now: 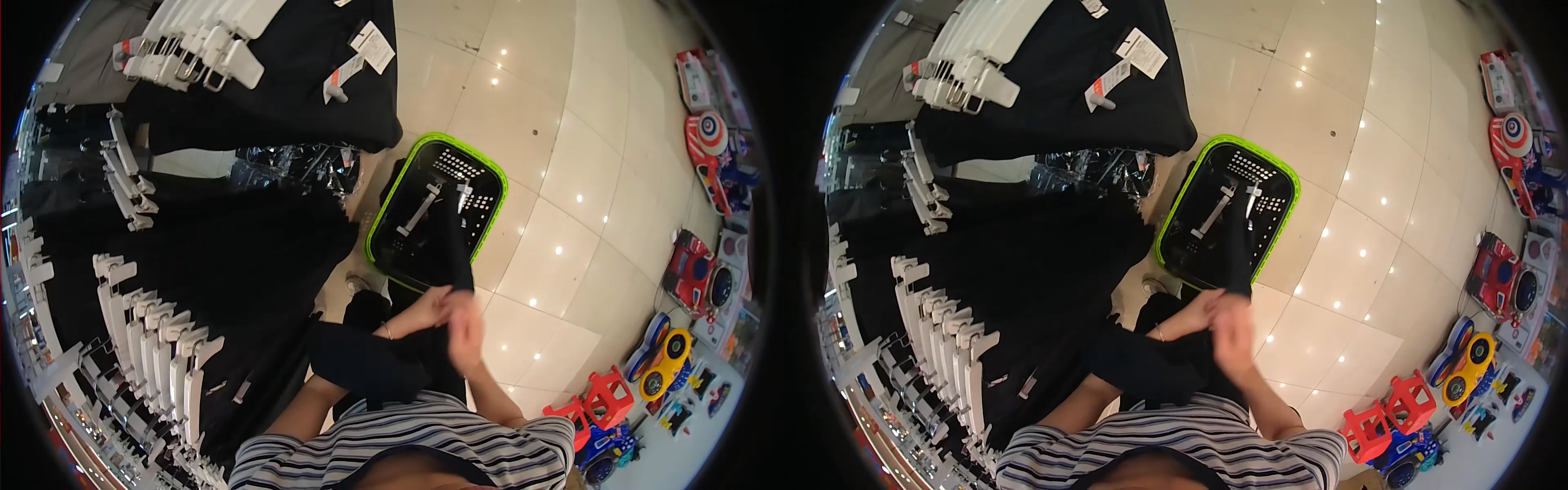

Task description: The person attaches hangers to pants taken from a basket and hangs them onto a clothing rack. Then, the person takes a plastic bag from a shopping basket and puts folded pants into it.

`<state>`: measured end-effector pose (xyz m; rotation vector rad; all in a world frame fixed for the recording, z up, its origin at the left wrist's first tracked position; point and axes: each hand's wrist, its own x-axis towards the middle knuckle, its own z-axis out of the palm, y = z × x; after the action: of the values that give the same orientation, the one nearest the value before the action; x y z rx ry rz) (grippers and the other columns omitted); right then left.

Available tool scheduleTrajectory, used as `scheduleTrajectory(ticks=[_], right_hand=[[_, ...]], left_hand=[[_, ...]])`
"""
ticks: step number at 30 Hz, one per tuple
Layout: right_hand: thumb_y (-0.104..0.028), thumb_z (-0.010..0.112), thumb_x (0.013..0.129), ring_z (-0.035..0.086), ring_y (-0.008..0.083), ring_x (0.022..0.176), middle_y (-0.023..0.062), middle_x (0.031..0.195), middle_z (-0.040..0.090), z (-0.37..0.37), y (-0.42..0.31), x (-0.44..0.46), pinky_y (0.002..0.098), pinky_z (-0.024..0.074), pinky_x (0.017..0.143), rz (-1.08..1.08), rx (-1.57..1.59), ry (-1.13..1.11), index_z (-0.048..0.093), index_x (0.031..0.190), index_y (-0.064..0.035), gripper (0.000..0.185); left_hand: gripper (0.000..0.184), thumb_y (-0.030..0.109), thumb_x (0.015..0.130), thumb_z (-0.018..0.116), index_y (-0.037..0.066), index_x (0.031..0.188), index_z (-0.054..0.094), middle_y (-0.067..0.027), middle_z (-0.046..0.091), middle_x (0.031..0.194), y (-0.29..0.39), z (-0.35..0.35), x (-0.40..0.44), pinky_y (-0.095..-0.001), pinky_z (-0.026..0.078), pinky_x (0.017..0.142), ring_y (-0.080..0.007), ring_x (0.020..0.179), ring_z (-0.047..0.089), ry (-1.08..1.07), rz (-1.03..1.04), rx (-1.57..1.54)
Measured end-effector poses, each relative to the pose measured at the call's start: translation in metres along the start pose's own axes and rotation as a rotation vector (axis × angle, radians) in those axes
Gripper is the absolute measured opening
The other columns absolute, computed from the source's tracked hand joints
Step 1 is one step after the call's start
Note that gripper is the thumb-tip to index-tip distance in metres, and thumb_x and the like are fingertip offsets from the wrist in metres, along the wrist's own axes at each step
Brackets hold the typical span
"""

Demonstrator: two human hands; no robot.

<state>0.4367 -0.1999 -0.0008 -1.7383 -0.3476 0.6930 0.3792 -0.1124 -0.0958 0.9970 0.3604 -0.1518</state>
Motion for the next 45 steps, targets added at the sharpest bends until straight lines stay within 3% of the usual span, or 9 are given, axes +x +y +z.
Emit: scheduleTrajectory(ticks=[2,7,10,18,24,28,35,40,45], right_hand=[[-0.024,0.055,0.087,0.051,0.0264,0.099,0.0145,0.109,0.053,-0.033,0.045,0.03,0.0348,0.0372,0.088,-0.014,-0.542,0.3,0.049,0.111,-0.0022,0.033],[-0.047,0.076,0.065,0.047,0.0345,0.112,0.0287,0.128,0.037,-0.052,0.094,0.084,0.0384,0.0422,0.091,0.756,-0.032,0.256,0.016,0.135,0.0028,0.105],[-0.02,0.073,0.064,0.057,0.0266,0.09,0.0217,0.11,0.051,-0.035,0.137,0.087,0.0312,0.0485,0.077,0.853,0.141,-0.149,0.021,0.134,0.0076,0.091],[0.006,0.034,0.059,0.057,0.0184,0.096,0.0155,0.112,0.056,0.001,0.048,0.034,0.0223,0.0439,0.082,0.316,0.428,-0.114,0.046,0.124,0.0071,0.066],[0.009,0.033,0.055,0.051,0.0246,0.112,0.0174,0.119,0.054,0.022,-0.068,-0.029,0.0316,0.0341,0.099,-0.198,0.233,-0.176,0.052,0.118,0.0063,0.067],[0.01,0.054,0.052,0.057,0.0263,0.071,0.0156,0.087,0.058,0.044,-0.119,-0.062,0.0321,0.0457,0.063,-0.88,-0.047,-0.784,0.058,0.109,0.0029,0.058],[-0.021,0.079,0.058,0.057,0.0237,0.07,0.0115,0.09,0.055,0.054,-0.153,-0.064,0.0283,0.0457,0.058,-1.042,-0.146,-0.953,0.059,0.11,-0.0015,0.059],[-0.05,0.07,0.056,0.055,0.0236,0.073,0.0095,0.086,0.055,0.043,-0.179,-0.054,0.0324,0.0449,0.065,-1.18,-0.134,-0.965,0.065,0.1,-0.0022,0.065],[-0.044,0.057,0.083,0.042,0.0148,0.053,0.0046,0.063,0.046,0.058,-0.196,-0.025,0.026,0.0306,0.048,-0.981,0.396,-0.72,0.061,0.073,0.0015,0.047]], left_hand=[[0.017,0.017,0.087,0.056,0.001,0.087,0.054,-0.0001,0.057,0.072,0.082,0.029,-0.022,-0.0189,0.04,0.055,-0.0045,0.064,0.049,-0.124,-0.114,0.1],[0.025,0.015,0.083,0.062,-0.002,0.068,0.052,-0.0113,0.054,0.06,0.119,0.054,-0.067,-0.0281,0.039,0.05,-0.0161,0.051,0.049,-0.402,0.164,0.186],[0.025,0.015,0.081,0.064,-0.004,0.069,0.053,-0.0164,0.053,0.058,0.121,0.066,-0.091,-0.0311,0.037,0.047,-0.0224,0.048,0.051,-0.485,0.24,0.377],[0.04,0.031,0.094,0.046,0.003,0.066,0.056,0.0016,0.048,0.058,0.097,-0.005,-0.179,-0.0233,0.041,0.055,-0.006,0.061,0.05,0.038,-0.109,0.323],[0.049,0.023,0.087,0.057,0.003,0.128,0.036,-0.011,0.051,0.118,0.138,-0.005,-0.227,-0.03,0.042,0.09,-0.0212,0.101,0.054,0.506,0.353,-0.031],[0.037,0.018,0.077,0.071,0.002,0.109,0.06,-0.0074,0.06,0.108,0.164,0.032,-0.266,-0.0308,0.045,0.085,-0.0194,0.098,0.056,0.777,0.578,0.479],[0.03,0.019,0.081,0.066,0.002,0.106,0.061,-0.0057,0.063,0.098,0.16,0.043,-0.277,-0.0262,0.046,0.079,-0.0146,0.089,0.058,0.771,0.641,0.221],[0.037,0.027,0.077,0.071,0.002,0.102,0.061,-0.0072,0.064,0.095,0.136,0.043,-0.275,-0.0308,0.047,0.078,-0.0201,0.086,0.06,0.898,0.437,0.507],[0.063,0.016,0.063,0.078,0.0,0.116,0.05,-0.0143,0.059,0.103,0.137,0.047,-0.306,-0.0319,0.044,0.084,-0.0252,0.092,0.057,1.274,0.902,0.965]])
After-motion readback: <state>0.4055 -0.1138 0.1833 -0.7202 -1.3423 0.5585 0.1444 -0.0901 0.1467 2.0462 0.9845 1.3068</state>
